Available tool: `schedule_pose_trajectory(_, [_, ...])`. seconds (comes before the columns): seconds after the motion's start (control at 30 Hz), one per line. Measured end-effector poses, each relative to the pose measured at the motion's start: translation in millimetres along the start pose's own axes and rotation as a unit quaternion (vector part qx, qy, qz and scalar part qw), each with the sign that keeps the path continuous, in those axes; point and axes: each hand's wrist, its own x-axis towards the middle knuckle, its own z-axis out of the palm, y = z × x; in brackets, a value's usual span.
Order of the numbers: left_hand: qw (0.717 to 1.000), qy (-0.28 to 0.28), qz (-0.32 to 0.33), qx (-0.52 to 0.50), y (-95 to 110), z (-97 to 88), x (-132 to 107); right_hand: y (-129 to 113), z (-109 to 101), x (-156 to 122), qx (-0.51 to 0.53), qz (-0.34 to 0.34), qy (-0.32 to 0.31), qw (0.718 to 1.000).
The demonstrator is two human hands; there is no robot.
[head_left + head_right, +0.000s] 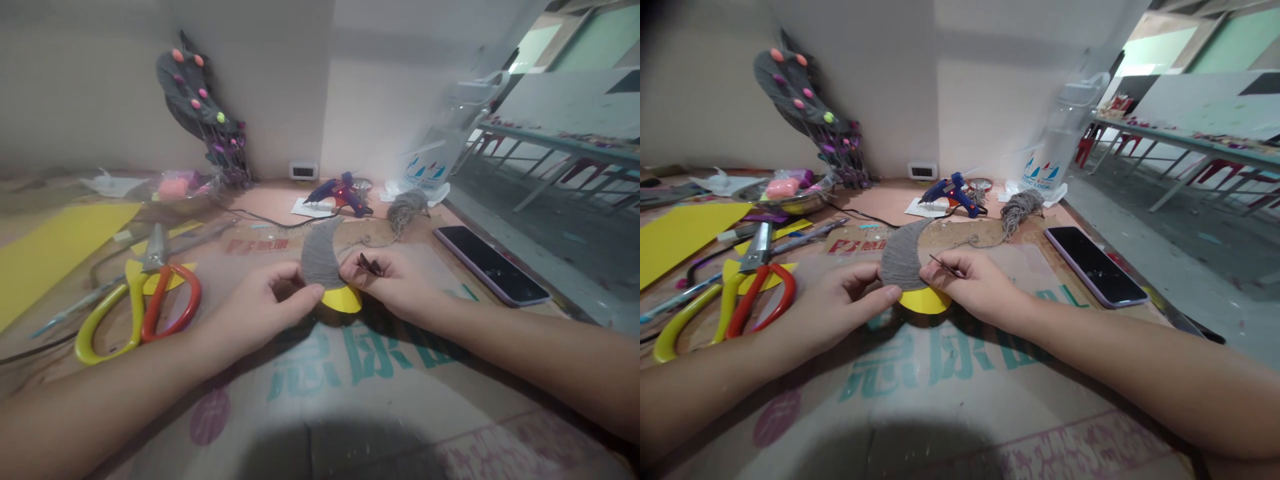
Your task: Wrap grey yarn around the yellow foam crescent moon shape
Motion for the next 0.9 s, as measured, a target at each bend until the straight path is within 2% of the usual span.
schedule_pose_trajectory(0.27, [0.999, 0.002, 0.022, 0.03, -1.9, 0.6, -1.9, -2.1, 0.0, -3.3, -0.068, -0.017, -0.002, 0.998])
schedule_pose_trajectory(0.47, [0.997, -0.004, 0.073, -0.012, -4.3, 0.5, -1.5, -1.7, -1.1, -3.9, -0.105, -0.039, 0.014, 0.994])
schedule_pose_trajectory(0.57, [0.997, 0.011, 0.056, -0.044, -5.2, -1.4, 0.2, -4.2, -0.6, -4.9, -0.14, -0.064, 0.012, 0.988])
schedule_pose_trajectory(0.77, [0.999, 0.028, 0.019, -0.019, -3.9, -3.8, 4.4, -4.1, 0.1, -6.3, -0.183, -0.095, 0.012, 0.978])
schedule_pose_trajectory(0.83, [0.999, 0.041, 0.021, -0.002, -2.9, -4.2, 4.7, -2.6, -2.0, -8.2, -0.205, -0.136, 0.037, 0.969])
schedule_pose_trajectory(0.9, [0.998, 0.051, 0.024, 0.015, -2.8, -4.5, 4.6, -2.0, -5.2, -10.9, -0.255, -0.21, 0.055, 0.942])
